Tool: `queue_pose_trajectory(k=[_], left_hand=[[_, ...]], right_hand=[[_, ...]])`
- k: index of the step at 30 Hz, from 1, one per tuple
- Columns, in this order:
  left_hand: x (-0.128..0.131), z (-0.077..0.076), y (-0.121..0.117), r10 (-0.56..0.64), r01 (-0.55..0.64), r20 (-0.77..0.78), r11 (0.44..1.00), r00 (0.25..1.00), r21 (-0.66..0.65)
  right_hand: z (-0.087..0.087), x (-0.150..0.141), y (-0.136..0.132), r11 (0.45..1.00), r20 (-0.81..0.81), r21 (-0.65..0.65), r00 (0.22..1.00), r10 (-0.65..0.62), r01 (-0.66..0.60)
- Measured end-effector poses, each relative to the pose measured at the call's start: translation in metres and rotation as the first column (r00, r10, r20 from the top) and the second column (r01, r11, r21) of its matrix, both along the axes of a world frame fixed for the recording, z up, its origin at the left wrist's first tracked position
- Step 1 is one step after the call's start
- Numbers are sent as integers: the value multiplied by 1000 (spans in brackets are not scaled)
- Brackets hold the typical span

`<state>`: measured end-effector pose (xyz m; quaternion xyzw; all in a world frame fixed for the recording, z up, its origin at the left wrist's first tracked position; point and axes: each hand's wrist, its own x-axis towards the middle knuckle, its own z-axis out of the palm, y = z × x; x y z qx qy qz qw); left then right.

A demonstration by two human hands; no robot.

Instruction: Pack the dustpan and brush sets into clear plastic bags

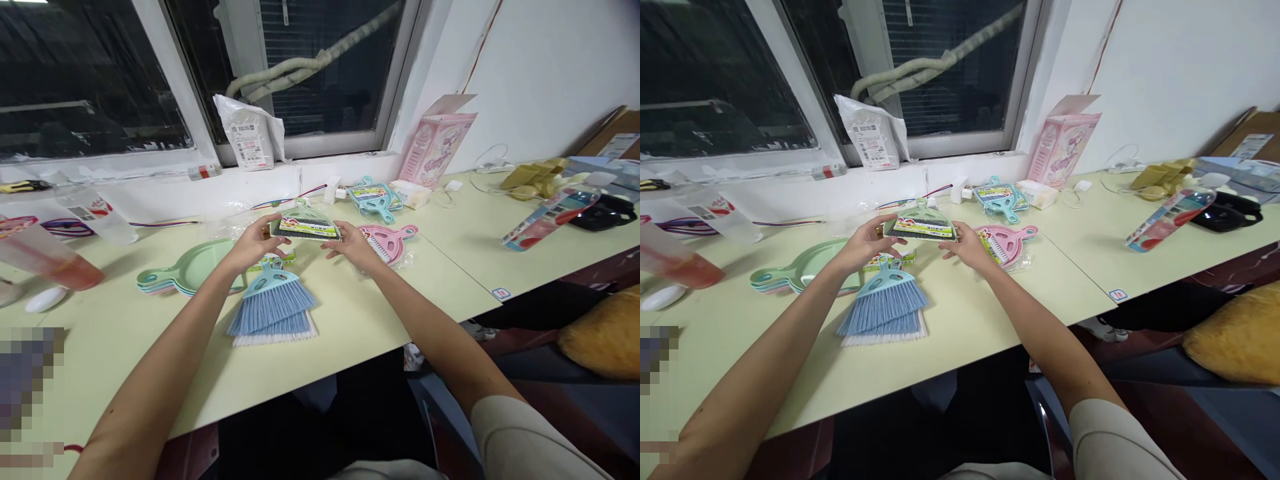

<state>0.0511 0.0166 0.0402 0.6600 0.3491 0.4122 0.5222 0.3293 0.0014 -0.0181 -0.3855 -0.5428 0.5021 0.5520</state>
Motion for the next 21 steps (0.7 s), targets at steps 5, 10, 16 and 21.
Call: queue_pose_trajectory(k=[5,10,16,21], left_hand=[[-3,-9,6,12,-14,-57,999,998,-49],[-1,-18,12,69,-69,1,996,998,-59],[-1,-15,14,95,-80,156,992,983,-96],[-13,-11,17,44,-7,226,987,973,-163]], right_hand=[[-10,0,6,999,31,-28,999,-14,15],[-12,-3,7,999,22,-20,999,-45,45],[1,-6,-1,999,-136,-15,990,-34,33],[22,-2,-6,976,-427,-191,904,10,-101]])
